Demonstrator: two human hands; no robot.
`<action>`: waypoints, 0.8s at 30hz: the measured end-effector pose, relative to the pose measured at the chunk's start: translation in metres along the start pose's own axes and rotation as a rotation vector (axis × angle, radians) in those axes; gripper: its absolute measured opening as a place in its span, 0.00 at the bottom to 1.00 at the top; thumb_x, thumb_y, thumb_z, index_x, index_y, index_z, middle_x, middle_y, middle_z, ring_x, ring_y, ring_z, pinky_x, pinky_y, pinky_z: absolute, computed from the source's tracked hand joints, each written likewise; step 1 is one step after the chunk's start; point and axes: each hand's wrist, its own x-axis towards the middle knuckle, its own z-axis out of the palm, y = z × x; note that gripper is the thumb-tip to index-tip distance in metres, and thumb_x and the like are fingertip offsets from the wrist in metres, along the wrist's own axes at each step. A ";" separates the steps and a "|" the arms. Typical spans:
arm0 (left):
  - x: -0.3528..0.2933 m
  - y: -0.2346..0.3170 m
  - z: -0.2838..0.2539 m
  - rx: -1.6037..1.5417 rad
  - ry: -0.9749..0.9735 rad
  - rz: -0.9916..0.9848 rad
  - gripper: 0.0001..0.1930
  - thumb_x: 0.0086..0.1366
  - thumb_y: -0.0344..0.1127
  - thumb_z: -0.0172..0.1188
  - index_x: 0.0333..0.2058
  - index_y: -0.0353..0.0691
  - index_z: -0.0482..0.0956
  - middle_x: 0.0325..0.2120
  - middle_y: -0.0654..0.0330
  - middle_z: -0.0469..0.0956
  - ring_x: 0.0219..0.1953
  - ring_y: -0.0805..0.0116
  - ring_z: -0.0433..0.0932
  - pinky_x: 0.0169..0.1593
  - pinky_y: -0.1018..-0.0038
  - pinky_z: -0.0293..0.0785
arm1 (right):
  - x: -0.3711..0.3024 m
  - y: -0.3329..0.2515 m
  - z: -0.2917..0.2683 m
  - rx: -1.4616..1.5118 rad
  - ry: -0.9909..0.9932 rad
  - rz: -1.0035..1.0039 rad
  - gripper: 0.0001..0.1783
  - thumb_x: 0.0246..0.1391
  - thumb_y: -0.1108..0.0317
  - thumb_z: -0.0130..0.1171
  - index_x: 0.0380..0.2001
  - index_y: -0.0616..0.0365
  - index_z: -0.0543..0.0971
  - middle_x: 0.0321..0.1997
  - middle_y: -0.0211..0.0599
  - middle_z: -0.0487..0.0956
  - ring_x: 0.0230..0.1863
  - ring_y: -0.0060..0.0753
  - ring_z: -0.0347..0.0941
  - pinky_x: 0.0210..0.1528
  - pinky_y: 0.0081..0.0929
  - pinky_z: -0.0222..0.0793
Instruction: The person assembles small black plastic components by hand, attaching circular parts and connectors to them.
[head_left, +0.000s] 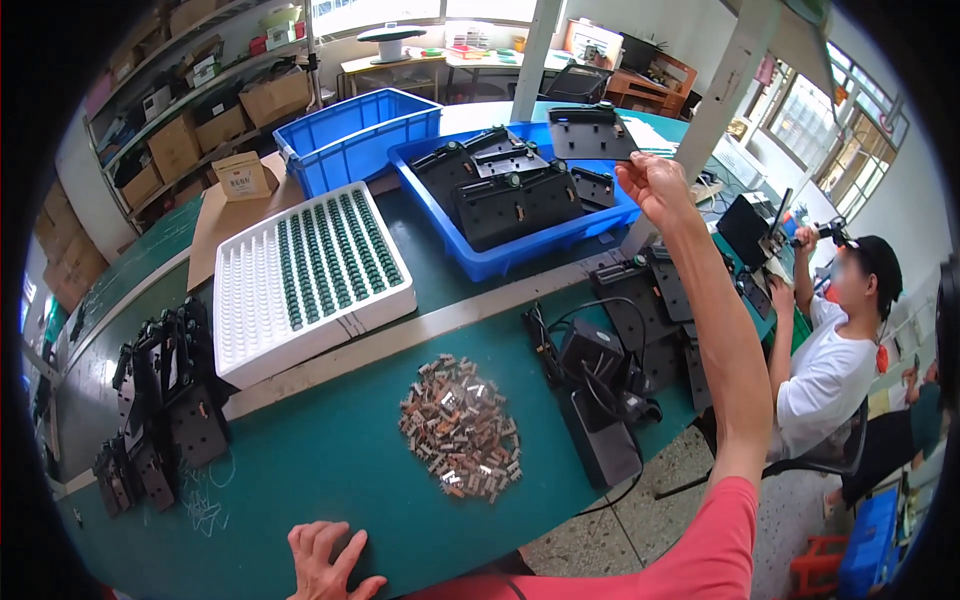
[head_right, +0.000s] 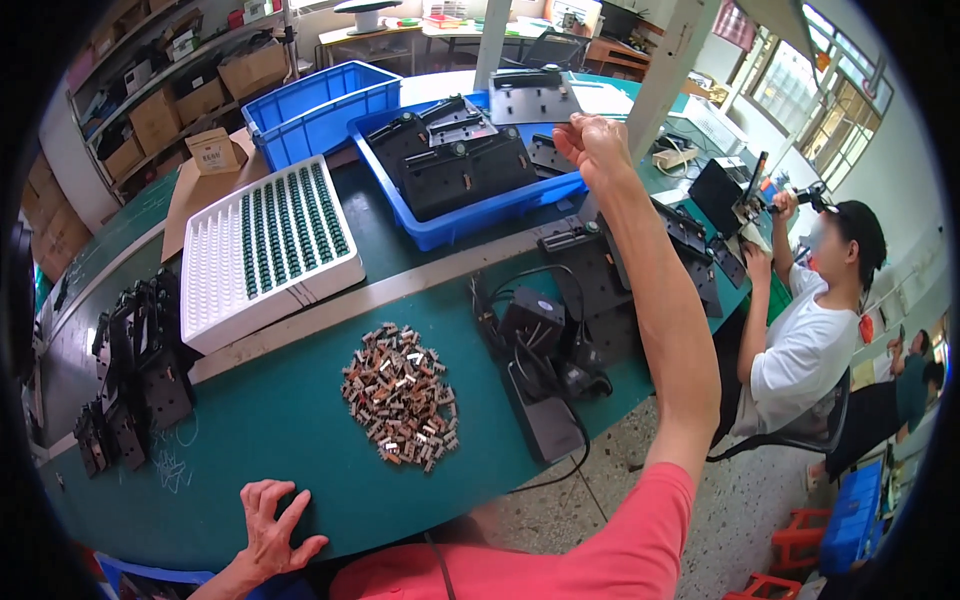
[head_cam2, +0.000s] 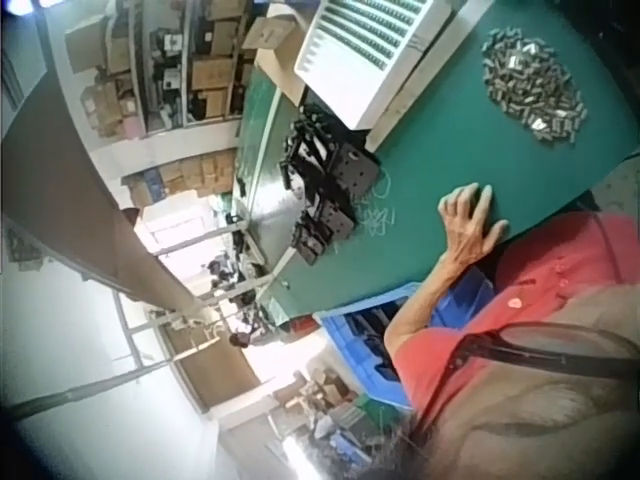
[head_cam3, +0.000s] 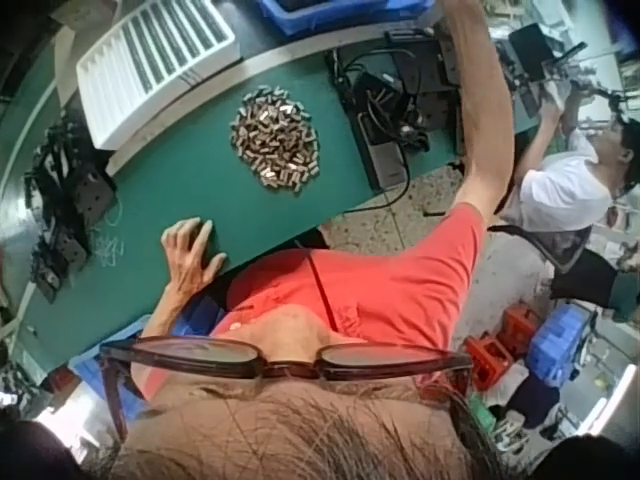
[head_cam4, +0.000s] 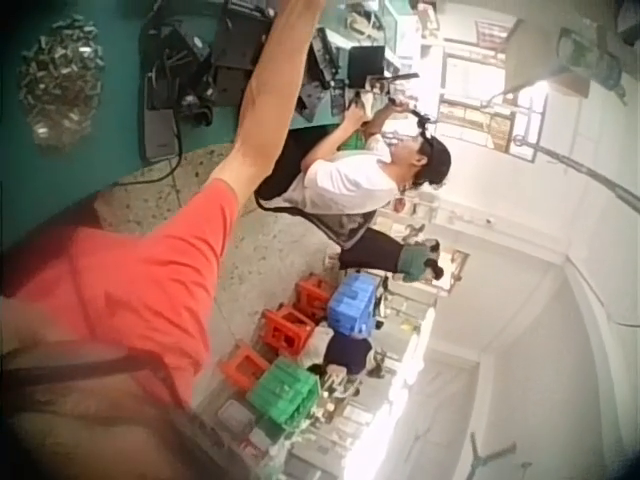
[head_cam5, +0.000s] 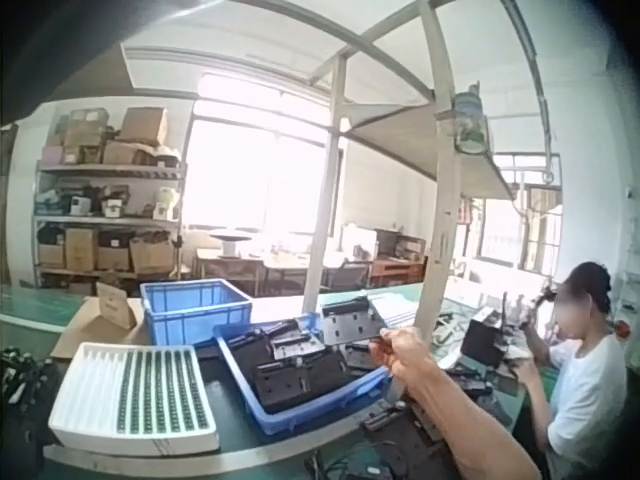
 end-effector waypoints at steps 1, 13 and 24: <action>0.001 0.000 -0.001 -0.005 -0.006 -0.002 0.32 0.53 0.58 0.65 0.48 0.38 0.77 0.48 0.49 0.69 0.48 0.49 0.68 0.53 0.50 0.60 | 0.021 0.008 0.000 -0.001 -0.004 0.003 0.05 0.62 0.74 0.54 0.35 0.67 0.75 0.31 0.43 0.79 0.29 0.35 0.79 0.31 0.27 0.82; 0.011 0.004 -0.009 -0.060 -0.028 -0.071 0.30 0.57 0.52 0.63 0.52 0.38 0.77 0.51 0.47 0.71 0.52 0.44 0.69 0.56 0.47 0.62 | 0.155 0.120 -0.036 0.001 0.393 0.104 0.02 0.59 0.79 0.50 0.33 0.66 0.73 0.30 0.49 0.79 0.25 0.43 0.79 0.26 0.35 0.82; 0.015 0.003 -0.009 -0.083 -0.051 -0.107 0.30 0.56 0.53 0.64 0.51 0.38 0.78 0.50 0.48 0.70 0.51 0.45 0.68 0.55 0.48 0.62 | 0.170 0.131 -0.026 -0.071 0.480 0.303 0.13 0.56 0.84 0.42 0.42 0.66 0.73 0.34 0.49 0.75 0.24 0.43 0.78 0.26 0.35 0.81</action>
